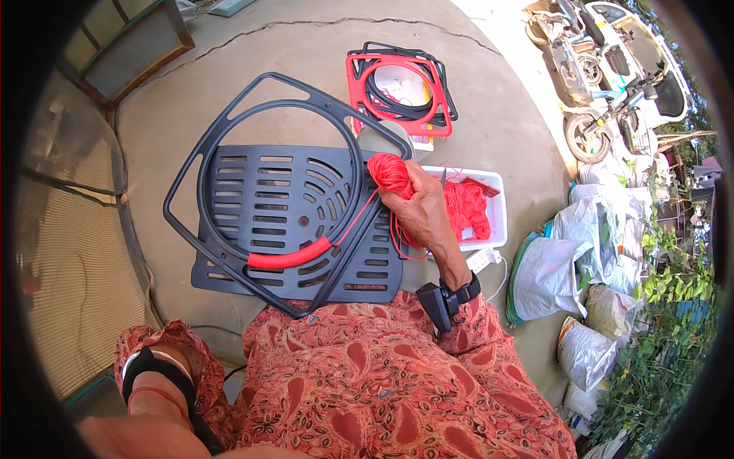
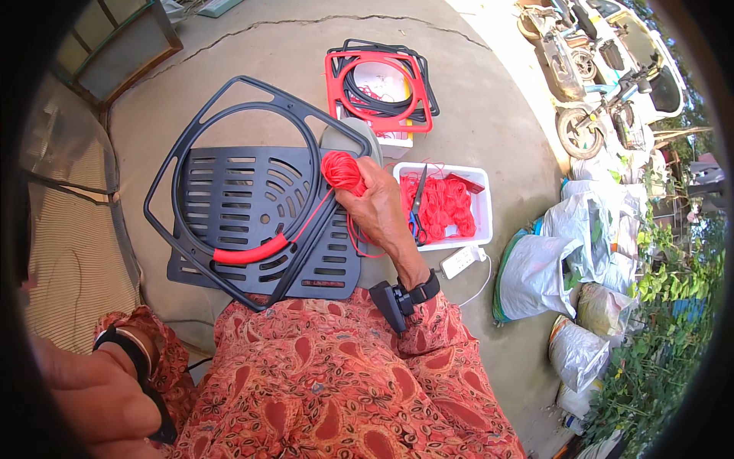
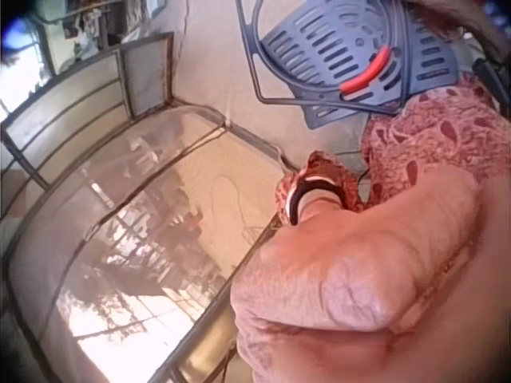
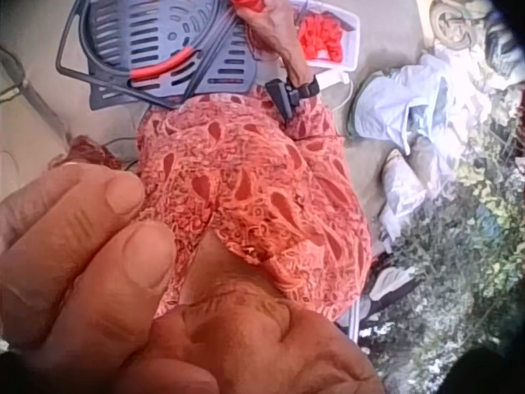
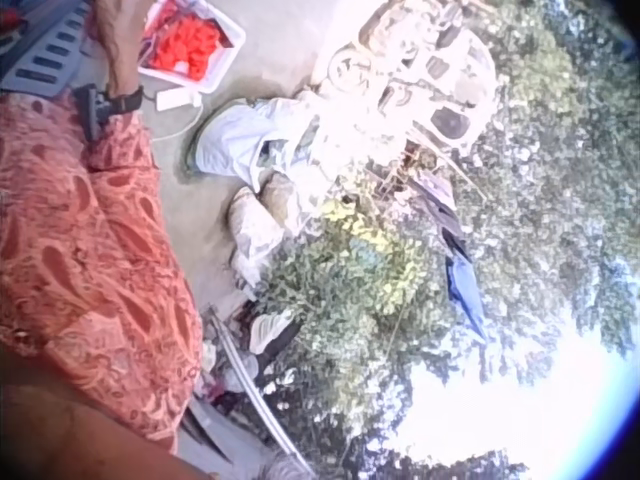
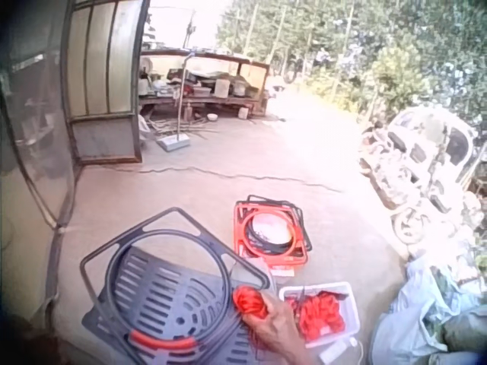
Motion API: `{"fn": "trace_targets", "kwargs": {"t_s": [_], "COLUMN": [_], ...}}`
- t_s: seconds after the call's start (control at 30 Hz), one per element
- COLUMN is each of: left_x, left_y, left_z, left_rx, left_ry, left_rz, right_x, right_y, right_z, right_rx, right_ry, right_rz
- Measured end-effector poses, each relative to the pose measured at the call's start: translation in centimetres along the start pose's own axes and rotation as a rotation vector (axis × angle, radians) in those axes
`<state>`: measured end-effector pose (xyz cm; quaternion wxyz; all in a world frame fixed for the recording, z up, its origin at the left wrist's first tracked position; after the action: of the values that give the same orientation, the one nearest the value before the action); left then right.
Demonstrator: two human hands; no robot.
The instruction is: The person threads a red nylon cord through the slots of a black plastic base component.
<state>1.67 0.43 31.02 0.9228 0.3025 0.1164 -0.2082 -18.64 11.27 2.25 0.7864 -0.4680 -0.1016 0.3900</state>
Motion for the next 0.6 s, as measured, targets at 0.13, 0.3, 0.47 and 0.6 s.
{"fn": "trace_targets", "kwargs": {"t_s": [0.13, 0.3, 0.47, 0.6], "left_x": [0.1, 0.2, 0.2, 0.0], "left_y": [0.1, 0.2, 0.2, 0.3], "left_z": [-0.4, -0.9, -0.9, -1.1], "left_rx": [-0.023, -0.042, -0.051, -0.05], "left_ry": [0.051, 0.087, 0.118, 0.138], "left_rz": [-0.01, -0.014, -0.016, -0.02], "right_x": [0.0, -0.1, -0.2, 0.0], "right_y": [0.1, -0.6, -0.8, -0.2], "right_z": [0.4, 0.3, 0.3, 0.3], "right_rx": [-0.013, -0.027, -0.042, -0.024], "right_ry": [0.06, 0.071, 0.086, 0.074], "right_rz": [0.02, 0.085, 0.111, 0.081]}}
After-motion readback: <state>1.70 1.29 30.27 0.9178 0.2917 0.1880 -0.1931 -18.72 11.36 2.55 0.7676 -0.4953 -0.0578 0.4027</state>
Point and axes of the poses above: each hand's wrist, its own x-axis away from the middle knuckle, its own z-axis out of the back of the hand, y = z × x, the point moved 6 cm from there along -x, towards the middle knuckle, and after that the axes turned 11 degrees about z, right-handed, at the moved point
